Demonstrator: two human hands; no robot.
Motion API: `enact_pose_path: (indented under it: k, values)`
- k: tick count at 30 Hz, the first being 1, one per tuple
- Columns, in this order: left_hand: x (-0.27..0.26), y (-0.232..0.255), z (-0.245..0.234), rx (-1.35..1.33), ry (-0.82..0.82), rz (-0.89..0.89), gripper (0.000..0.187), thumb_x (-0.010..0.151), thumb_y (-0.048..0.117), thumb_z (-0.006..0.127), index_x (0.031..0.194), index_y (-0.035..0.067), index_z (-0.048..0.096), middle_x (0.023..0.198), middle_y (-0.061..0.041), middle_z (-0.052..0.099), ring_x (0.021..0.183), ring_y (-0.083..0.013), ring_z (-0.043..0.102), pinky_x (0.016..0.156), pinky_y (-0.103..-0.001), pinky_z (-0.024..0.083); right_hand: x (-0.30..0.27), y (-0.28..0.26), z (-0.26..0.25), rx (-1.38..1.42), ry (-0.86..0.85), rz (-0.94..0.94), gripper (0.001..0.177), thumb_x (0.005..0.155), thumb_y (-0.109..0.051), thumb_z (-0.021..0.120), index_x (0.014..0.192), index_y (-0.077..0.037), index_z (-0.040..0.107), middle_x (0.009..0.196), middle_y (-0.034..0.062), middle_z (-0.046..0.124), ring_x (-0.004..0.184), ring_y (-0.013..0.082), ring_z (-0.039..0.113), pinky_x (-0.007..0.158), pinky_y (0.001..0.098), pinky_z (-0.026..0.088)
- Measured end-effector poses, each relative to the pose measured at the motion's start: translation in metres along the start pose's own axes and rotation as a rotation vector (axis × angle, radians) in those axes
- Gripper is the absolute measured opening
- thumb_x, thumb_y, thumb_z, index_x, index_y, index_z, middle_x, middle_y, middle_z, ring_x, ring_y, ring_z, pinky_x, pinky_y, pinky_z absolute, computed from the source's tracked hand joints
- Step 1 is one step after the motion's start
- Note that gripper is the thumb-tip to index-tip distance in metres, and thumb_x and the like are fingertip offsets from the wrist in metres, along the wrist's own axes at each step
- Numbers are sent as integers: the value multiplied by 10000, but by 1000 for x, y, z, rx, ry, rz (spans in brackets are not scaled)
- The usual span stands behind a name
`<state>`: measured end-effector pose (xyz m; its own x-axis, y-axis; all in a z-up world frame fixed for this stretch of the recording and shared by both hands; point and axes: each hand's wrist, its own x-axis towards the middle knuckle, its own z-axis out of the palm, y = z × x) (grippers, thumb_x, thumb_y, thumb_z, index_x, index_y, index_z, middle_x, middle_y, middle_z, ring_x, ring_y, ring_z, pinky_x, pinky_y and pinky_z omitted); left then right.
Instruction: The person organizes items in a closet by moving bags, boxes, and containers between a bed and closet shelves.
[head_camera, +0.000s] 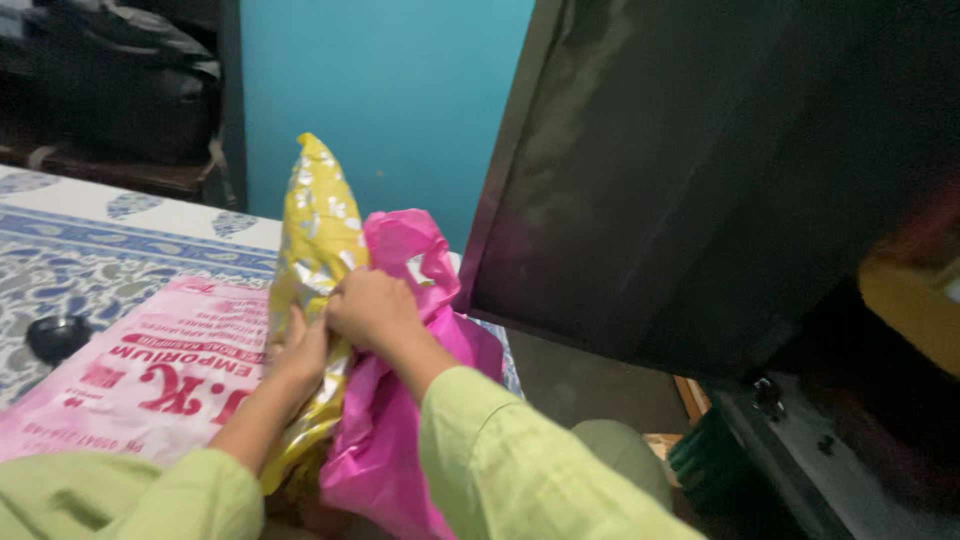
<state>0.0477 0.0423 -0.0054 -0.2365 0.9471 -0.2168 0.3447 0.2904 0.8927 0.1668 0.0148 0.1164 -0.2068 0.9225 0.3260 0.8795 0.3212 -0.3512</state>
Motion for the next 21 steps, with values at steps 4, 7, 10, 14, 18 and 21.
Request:
enact_pose_path:
  k: [4,7,10,14,18,21]
  values:
    - [29,-31,0,89,4,118,863,957,715,277,1648,267,19,1743,-105,95,1554,-501,82,1279,-500,93,-8,-9,3,-17,3,-32,318,781,-283,578,888,-93,809,934,237,747,907,423,726,890,531,536]
    - [66,-68,-19,414,-75,553,705,987,549,182,1643,291,186,1742,-180,86,1525,-496,187,1240,-470,210,-14,-19,5,-79,-15,-18,300,813,-315,625,902,-85,796,966,252,744,933,435,729,886,524,560]
    - [82,-75,-73,-12,-193,474,726,1090,684,292,1545,131,409,1677,-197,410,1579,-387,363,1248,-403,268,-17,-31,9,-356,14,-216,250,913,-266,595,906,-128,802,1005,156,764,1044,346,715,904,522,532]
    - [33,-78,-162,546,190,140,713,881,543,633,1518,226,580,1505,-262,608,1436,-435,560,1244,-511,412,-15,-52,29,-402,579,-813,384,744,-187,600,1085,-203,776,1197,108,763,1150,316,628,880,551,439]
    - [-1,-87,-189,658,510,-106,897,742,513,796,1520,222,458,1584,-218,435,1494,-418,381,1158,-751,180,1,-90,73,-559,-173,-775,205,800,-186,674,961,-238,789,975,5,771,1130,220,662,966,506,463]
    - [3,-89,-188,584,581,-300,1130,631,638,864,1527,248,298,1582,-274,346,1507,-462,254,1065,-788,70,18,-109,100,-677,-333,-703,157,863,-209,681,954,-198,809,1026,31,790,1004,235,737,883,427,534]
